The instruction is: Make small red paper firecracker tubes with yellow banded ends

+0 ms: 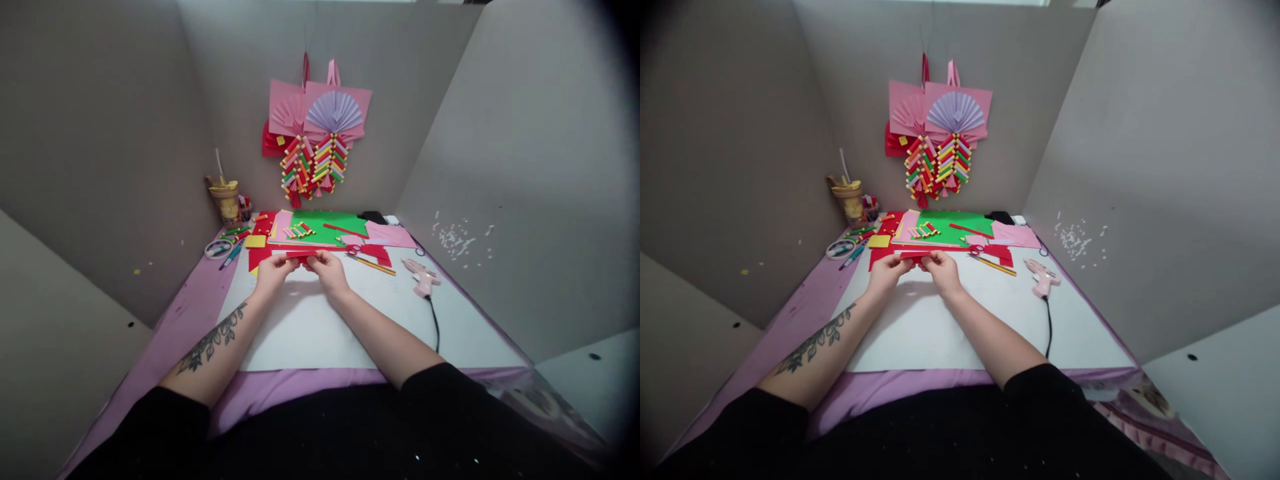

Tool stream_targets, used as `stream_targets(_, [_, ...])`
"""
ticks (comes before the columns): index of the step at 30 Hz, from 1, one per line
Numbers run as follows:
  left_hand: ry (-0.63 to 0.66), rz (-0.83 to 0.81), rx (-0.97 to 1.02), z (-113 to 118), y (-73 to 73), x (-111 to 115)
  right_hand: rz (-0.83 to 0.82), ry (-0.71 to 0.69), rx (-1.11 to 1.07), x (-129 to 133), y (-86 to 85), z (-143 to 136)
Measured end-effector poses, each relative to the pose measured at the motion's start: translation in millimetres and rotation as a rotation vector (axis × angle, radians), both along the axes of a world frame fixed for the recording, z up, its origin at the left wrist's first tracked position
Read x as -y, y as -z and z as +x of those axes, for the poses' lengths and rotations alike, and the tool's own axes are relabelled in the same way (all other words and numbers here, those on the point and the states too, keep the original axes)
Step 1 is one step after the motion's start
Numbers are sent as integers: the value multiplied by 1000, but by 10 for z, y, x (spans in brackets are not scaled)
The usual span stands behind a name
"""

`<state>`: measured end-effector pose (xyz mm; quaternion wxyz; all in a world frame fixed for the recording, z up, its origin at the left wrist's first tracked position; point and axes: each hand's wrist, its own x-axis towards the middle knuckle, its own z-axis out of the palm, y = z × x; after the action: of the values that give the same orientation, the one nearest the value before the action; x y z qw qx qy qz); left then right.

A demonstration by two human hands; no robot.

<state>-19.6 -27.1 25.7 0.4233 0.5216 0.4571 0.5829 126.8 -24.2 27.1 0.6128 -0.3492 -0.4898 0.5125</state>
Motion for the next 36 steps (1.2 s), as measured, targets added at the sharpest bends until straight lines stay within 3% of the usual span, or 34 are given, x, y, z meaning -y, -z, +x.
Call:
stream_targets(7, [-49, -63, 217, 79, 35, -30, -21, 62, -62, -24, 24, -68])
stream_targets(10, [0, -113, 232, 79, 22, -36, -50, 76, -92, -58, 43, -77])
stream_targets(19, [65, -213, 334, 67, 1, -50, -142, -80, -133, -32, -18, -70])
stream_targets(31, [152, -132, 196, 86, 11, -14, -293, -36, -173, -86, -23, -16])
stream_targets(36, [163, -113, 112, 77, 33, -22, -272, -16, -189, -87, -18, 4])
